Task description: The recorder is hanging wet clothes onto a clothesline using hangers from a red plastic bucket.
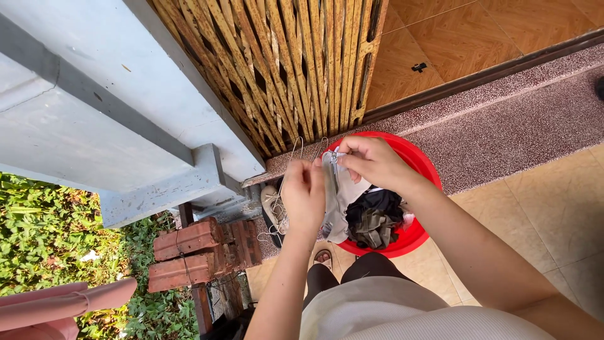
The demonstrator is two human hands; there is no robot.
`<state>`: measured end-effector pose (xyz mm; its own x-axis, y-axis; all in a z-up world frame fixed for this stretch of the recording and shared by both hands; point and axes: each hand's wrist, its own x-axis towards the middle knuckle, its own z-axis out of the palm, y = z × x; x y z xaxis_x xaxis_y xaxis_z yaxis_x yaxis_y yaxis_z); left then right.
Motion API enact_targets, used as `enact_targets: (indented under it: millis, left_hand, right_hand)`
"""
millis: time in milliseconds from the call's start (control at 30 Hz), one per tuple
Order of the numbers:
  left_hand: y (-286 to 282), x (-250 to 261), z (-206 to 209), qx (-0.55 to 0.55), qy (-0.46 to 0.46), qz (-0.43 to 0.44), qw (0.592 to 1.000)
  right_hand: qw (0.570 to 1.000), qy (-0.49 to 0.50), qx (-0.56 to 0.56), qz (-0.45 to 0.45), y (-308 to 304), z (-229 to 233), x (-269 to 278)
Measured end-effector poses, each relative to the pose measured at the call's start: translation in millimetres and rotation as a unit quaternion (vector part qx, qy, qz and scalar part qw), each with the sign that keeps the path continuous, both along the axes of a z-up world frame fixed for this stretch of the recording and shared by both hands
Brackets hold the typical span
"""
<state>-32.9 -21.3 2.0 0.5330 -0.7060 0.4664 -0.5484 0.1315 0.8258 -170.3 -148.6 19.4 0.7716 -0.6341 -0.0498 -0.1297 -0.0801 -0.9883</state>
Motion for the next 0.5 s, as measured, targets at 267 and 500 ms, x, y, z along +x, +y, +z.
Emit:
enact_targets:
  millis: [267,500]
  left_hand:
    - [-26.2,-9.4,-29.8,0.099,0.396,-0.109,0.906]
    - [-28.1,-4.7,-40.9,0.093,0.334,-0.137,0.928]
  right_hand:
    - [0.987,0.037,-0.15,-0.052,10.8,4.0,-2.5]
    - [0.986,0.006,-0.144,-0.082,8.9,-8.4,-5.6]
